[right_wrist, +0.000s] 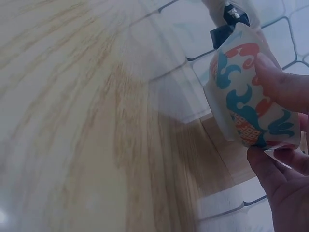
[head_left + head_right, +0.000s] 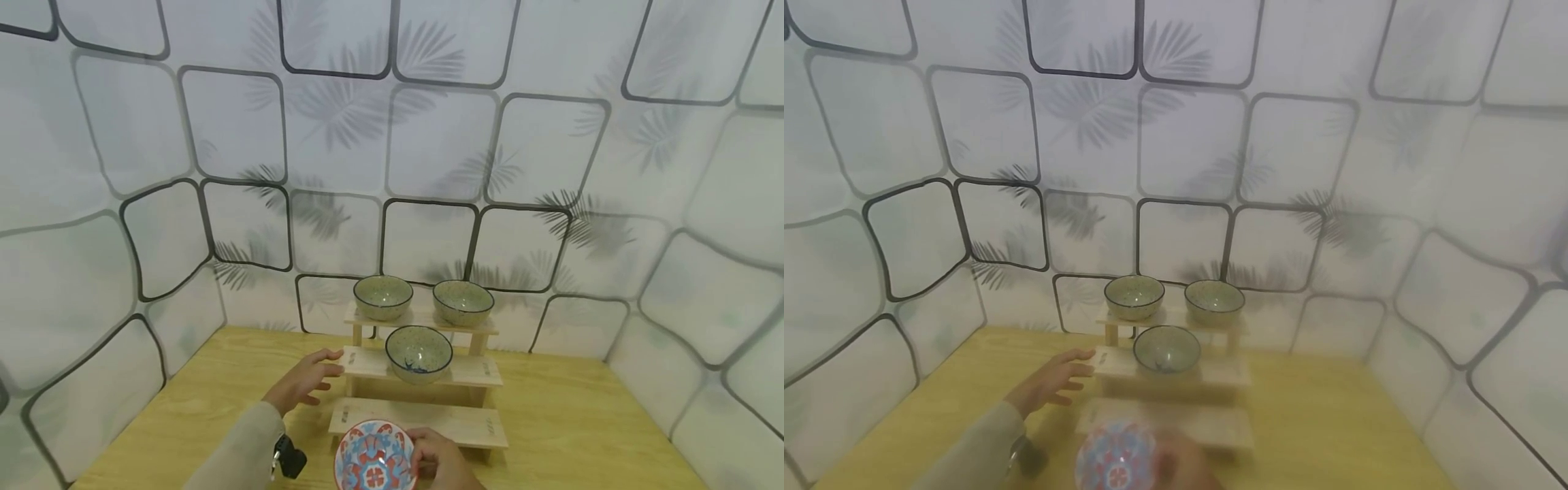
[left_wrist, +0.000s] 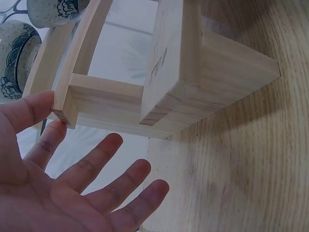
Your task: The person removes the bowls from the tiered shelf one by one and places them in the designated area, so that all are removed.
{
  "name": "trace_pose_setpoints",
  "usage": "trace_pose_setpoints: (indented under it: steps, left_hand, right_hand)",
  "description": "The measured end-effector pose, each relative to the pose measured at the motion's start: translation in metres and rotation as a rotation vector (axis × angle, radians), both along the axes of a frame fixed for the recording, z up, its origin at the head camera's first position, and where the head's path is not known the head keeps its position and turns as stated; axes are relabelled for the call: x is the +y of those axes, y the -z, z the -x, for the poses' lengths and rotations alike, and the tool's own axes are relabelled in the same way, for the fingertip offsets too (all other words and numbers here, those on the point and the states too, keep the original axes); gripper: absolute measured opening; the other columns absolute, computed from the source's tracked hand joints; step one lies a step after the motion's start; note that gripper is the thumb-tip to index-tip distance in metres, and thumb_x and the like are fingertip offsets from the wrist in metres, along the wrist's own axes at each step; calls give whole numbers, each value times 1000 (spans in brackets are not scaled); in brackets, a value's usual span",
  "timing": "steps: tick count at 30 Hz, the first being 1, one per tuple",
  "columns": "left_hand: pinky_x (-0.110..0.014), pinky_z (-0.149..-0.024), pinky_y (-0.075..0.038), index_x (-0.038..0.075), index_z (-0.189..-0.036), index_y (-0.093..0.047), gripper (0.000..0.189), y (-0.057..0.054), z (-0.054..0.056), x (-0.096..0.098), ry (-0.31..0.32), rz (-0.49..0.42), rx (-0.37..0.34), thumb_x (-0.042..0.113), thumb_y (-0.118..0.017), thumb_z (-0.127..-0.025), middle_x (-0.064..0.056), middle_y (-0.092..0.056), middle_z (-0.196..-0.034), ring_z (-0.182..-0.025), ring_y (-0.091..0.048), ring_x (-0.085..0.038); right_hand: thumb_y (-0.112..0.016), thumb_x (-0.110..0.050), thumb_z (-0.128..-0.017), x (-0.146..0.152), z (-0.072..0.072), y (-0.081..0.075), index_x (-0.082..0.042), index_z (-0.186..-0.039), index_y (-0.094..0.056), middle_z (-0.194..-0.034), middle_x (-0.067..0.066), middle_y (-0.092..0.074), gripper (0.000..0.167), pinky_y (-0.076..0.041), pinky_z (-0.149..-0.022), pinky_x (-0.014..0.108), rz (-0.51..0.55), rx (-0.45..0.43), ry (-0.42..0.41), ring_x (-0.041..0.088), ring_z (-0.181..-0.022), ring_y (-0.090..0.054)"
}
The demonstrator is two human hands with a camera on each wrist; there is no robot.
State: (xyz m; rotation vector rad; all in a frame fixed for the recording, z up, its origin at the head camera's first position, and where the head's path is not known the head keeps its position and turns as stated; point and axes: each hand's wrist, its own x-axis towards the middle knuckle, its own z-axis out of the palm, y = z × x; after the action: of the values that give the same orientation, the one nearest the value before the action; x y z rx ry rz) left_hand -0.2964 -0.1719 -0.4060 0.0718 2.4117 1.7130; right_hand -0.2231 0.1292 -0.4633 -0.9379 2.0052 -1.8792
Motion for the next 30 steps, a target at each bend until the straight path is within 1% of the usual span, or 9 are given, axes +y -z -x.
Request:
trace_pose_setpoints:
  steps: [6, 10, 16, 20, 21, 23, 25, 27, 30]
  left_hand:
    - [-64, -82, -45, 16, -145, -48, 57, 2, 1, -4, -3, 21, -1, 36, -63, -93, -20, -54, -134, -117, -50, -51]
    - [-64, -81, -45, 15, -145, -47, 58, 2, 0, -5, -11, 26, 2, 36, -63, -94, -20, -53, -135, -117, -50, -51]
    - [-63, -82, -45, 16, -145, -48, 57, -1, -2, -5, -9, 26, 1, 35, -62, -94, -20, -52, -136, -117, -50, -50]
    - [-63, -83, -45, 16, -145, -48, 56, -2, -3, -6, -6, 25, -2, 35, -62, -94, -19, -53, -135, -118, -50, -50]
    - [-63, -83, -45, 16, -144, -48, 56, -2, -3, -7, -7, 26, -1, 35, -62, -94, -19, -54, -135, -118, -50, -50]
    - [-63, -83, -44, 17, -144, -48, 55, -2, -3, -7, -8, 25, 0, 35, -62, -94, -19, -53, -135, -119, -50, -50]
    - [-63, -83, -44, 17, -144, -49, 55, -2, -3, -6, -5, 22, 1, 35, -62, -94, -20, -51, -137, -119, -49, -50]
    - [-63, -83, -45, 16, -144, -49, 55, -2, -3, -4, -1, 18, 3, 35, -62, -94, -21, -48, -141, -118, -50, -50]
    - [-63, -82, -45, 17, -144, -49, 55, -2, -3, -2, 4, 19, 5, 35, -62, -94, -21, -48, -140, -118, -50, -50]
  right_hand:
    - [-78, 2, -65, -9, 2, 6, 13, -73, -52, -124, 12, -51, 30, -53, -80, 32, -64, -22, 14, 28, -109, -54]
    - [-79, 1, -66, -13, 2, 6, 11, -73, -53, -125, 13, -52, 29, -54, -79, 32, -96, -21, 12, 29, -111, -53]
    - [-79, 0, -67, -22, 2, 7, 11, -72, -52, -125, 14, -53, 29, -54, -76, 31, -61, -18, -31, 20, -105, -58]
    - [-80, 2, -68, -28, 1, 9, 9, -70, -53, -123, 20, -54, 27, -54, -75, 31, -37, 51, -46, 16, -105, -60]
    - [-79, 2, -69, -29, 0, 9, 9, -70, -53, -123, 21, -54, 27, -54, -76, 31, -35, 53, -49, 15, -105, -60]
    - [-79, 2, -70, -31, -1, 8, 9, -70, -53, -124, 21, -54, 27, -54, -76, 30, -32, 49, -49, 13, -105, -59]
    - [-77, 4, -69, -32, -2, 7, 11, -71, -53, -125, 17, -53, 26, -54, -76, 30, -30, 10, -52, 11, -104, -59]
    - [-76, 5, -69, -32, -2, 7, 11, -71, -53, -126, 16, -53, 25, -54, -75, 29, -36, -2, -48, 10, -104, -58]
    - [-75, 6, -68, -33, -2, 9, 10, -70, -53, -126, 18, -53, 23, -54, -73, 29, -50, 15, -20, 10, -101, -59]
